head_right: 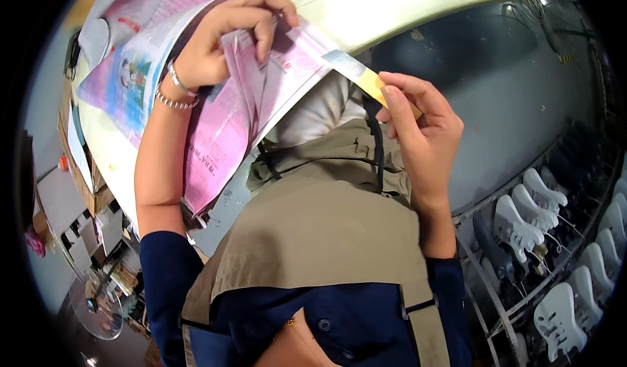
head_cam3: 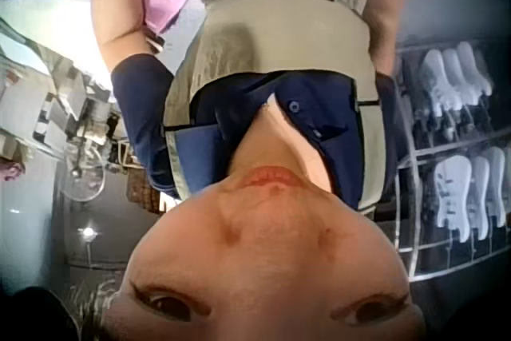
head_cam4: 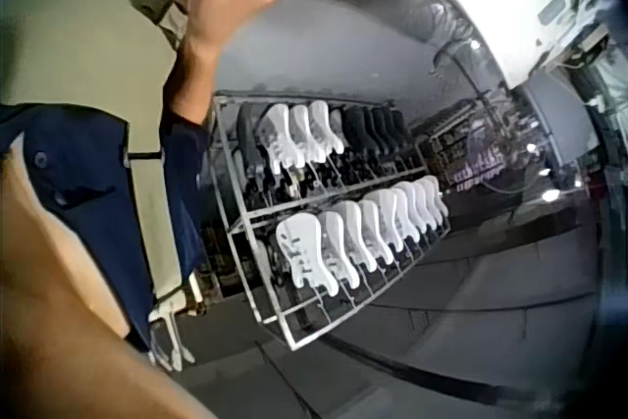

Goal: The person uses a yellow utility knife to carefully separate the pages of a pink and white booklet or magazine. They hold the booklet open with their left hand and run the blade along the spine with their right hand to split the pages.

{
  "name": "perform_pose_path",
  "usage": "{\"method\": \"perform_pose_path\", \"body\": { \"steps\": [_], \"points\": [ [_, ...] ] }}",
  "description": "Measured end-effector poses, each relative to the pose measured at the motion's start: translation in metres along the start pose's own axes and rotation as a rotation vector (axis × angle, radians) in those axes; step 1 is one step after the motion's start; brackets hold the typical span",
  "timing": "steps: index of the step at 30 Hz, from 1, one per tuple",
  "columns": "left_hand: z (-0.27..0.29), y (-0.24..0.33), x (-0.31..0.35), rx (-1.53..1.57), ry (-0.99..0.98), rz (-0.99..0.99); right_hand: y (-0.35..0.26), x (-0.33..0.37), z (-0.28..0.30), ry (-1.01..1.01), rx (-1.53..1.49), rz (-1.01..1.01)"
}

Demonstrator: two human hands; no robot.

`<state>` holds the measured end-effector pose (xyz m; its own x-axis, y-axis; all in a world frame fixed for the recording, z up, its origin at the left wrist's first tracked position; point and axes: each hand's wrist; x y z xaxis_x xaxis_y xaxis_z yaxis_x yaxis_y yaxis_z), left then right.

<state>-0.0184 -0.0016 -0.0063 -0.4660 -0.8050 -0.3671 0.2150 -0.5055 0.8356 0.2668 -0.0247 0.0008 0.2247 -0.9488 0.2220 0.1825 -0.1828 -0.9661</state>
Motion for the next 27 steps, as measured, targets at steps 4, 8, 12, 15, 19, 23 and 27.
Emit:
{"method": "perform_pose_path", "body": {
  "steps": [4, 8, 12, 15, 19, 23, 27],
  "points": [
    [-0.003, -0.001, -0.002, -0.103, -0.076, 0.014, 0.004, -0.011, 0.0, 0.017, 0.042, 0.1],
    [-0.003, -0.003, -0.003, -0.121, -0.09, -0.028, 0.006, -0.016, -0.001, -0.027, 0.069, 0.109],
    [-0.006, 0.0, -0.004, -0.129, -0.096, -0.023, 0.002, -0.014, -0.003, -0.1, 0.069, 0.093],
    [-0.012, -0.001, -0.003, -0.092, -0.038, -0.023, -0.001, -0.011, -0.004, -0.167, 0.079, 0.163],
    [-0.011, -0.003, -0.001, -0.11, -0.027, 0.004, -0.001, -0.013, 0.0, -0.048, 0.092, 0.139],
    [-0.009, 0.005, -0.004, -0.208, -0.061, -0.002, 0.001, -0.021, 0.006, 0.01, 0.087, 0.128],
    [-0.01, 0.003, -0.004, -0.367, -0.074, -0.139, 0.0, -0.02, 0.003, -0.042, 0.075, 0.138]
  ]
}}
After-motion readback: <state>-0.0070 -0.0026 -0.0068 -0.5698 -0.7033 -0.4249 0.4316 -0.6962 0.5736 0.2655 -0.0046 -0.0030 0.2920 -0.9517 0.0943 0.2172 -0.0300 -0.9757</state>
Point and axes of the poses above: each hand's wrist, its own x-axis away from the middle knuckle, its own z-axis out of the back of the hand, y = z × x, and after that the axes turned 4 degrees about -z, right-handed
